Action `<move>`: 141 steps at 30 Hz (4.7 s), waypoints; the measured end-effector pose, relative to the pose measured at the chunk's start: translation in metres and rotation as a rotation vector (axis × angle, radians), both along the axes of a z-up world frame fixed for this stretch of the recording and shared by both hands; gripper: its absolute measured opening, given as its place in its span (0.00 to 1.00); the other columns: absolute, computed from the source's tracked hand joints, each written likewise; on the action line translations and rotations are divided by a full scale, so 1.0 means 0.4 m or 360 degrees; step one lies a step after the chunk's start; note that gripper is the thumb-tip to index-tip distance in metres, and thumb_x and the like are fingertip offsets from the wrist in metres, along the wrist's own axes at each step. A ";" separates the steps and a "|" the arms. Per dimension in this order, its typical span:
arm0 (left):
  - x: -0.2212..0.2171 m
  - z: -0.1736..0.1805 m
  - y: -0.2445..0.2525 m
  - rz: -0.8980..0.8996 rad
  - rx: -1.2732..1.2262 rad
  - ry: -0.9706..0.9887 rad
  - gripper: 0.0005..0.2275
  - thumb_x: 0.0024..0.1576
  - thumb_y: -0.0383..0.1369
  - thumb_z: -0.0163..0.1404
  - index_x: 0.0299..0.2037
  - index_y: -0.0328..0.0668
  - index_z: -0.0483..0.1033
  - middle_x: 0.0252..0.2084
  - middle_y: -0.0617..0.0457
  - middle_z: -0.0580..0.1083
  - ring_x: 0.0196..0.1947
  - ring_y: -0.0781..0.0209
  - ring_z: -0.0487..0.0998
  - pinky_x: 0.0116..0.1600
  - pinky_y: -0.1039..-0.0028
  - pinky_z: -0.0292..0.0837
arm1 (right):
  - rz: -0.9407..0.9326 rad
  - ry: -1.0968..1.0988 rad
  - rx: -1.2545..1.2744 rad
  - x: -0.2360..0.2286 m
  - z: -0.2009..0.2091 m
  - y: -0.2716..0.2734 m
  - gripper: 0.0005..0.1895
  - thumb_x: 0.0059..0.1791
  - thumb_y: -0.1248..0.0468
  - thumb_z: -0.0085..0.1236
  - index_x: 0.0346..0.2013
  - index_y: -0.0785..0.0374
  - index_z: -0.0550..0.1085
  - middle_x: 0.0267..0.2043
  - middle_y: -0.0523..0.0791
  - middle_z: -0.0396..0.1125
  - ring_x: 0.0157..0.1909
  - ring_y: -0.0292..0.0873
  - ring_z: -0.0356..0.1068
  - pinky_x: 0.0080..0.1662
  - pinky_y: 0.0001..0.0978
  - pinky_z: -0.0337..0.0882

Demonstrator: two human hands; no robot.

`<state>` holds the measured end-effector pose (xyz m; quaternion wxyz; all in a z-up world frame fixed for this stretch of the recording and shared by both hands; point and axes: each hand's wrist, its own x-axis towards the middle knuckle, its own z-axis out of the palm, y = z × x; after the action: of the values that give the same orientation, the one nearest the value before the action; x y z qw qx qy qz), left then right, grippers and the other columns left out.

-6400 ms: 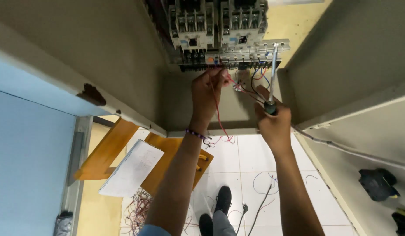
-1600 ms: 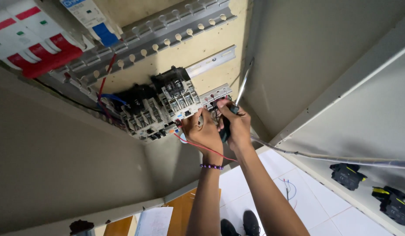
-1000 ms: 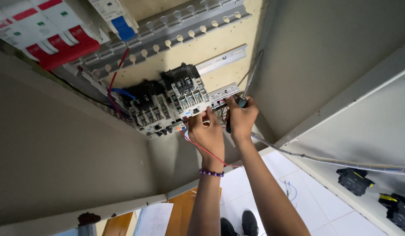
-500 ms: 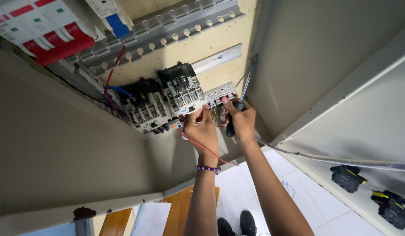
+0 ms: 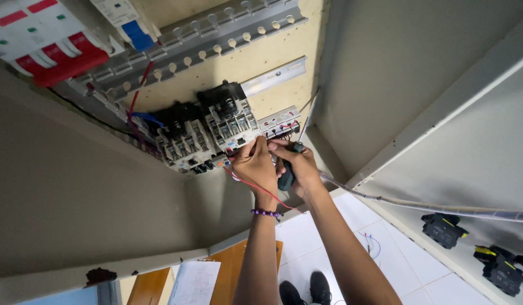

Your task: The person is working on an electrical panel, using a screwdriver to tighten connections on various components. They handle multiple colored wires, connecting them to terminals and circuit breakers within the open panel.

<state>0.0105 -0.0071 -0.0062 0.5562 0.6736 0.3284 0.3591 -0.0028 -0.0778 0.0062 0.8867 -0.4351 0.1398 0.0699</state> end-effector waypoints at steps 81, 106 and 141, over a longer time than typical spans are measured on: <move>-0.009 -0.020 -0.007 -0.0820 -0.0587 -0.0263 0.09 0.58 0.27 0.54 0.27 0.28 0.78 0.12 0.40 0.68 0.08 0.56 0.72 0.10 0.76 0.66 | -0.0191 -0.0192 -0.0352 0.051 -0.085 -0.016 0.05 0.46 0.74 0.60 0.37 0.72 0.78 0.15 0.51 0.64 0.13 0.40 0.61 0.19 0.32 0.66; 0.050 -0.143 0.050 -0.0875 -0.0263 -0.0161 0.09 0.55 0.28 0.55 0.22 0.40 0.80 0.08 0.45 0.66 0.04 0.64 0.63 0.12 0.78 0.57 | -0.0277 -0.0005 -0.0192 -0.151 -0.038 -0.072 0.08 0.48 0.71 0.62 0.39 0.74 0.75 0.24 0.52 0.63 0.13 0.39 0.58 0.18 0.35 0.65; 0.030 -0.136 0.024 -0.1093 -0.0463 -0.0334 0.15 0.60 0.26 0.51 0.19 0.37 0.68 0.09 0.54 0.59 0.09 0.69 0.60 0.15 0.76 0.51 | -0.0169 0.0027 0.0054 -0.376 -0.132 -0.180 0.06 0.50 0.69 0.57 0.33 0.71 0.71 0.21 0.48 0.58 0.16 0.39 0.54 0.18 0.30 0.62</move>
<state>0.0225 0.0023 -0.0604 0.7644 0.6180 0.0727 0.1686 -0.1531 -0.1497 -0.0466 0.8952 -0.4114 0.1690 0.0287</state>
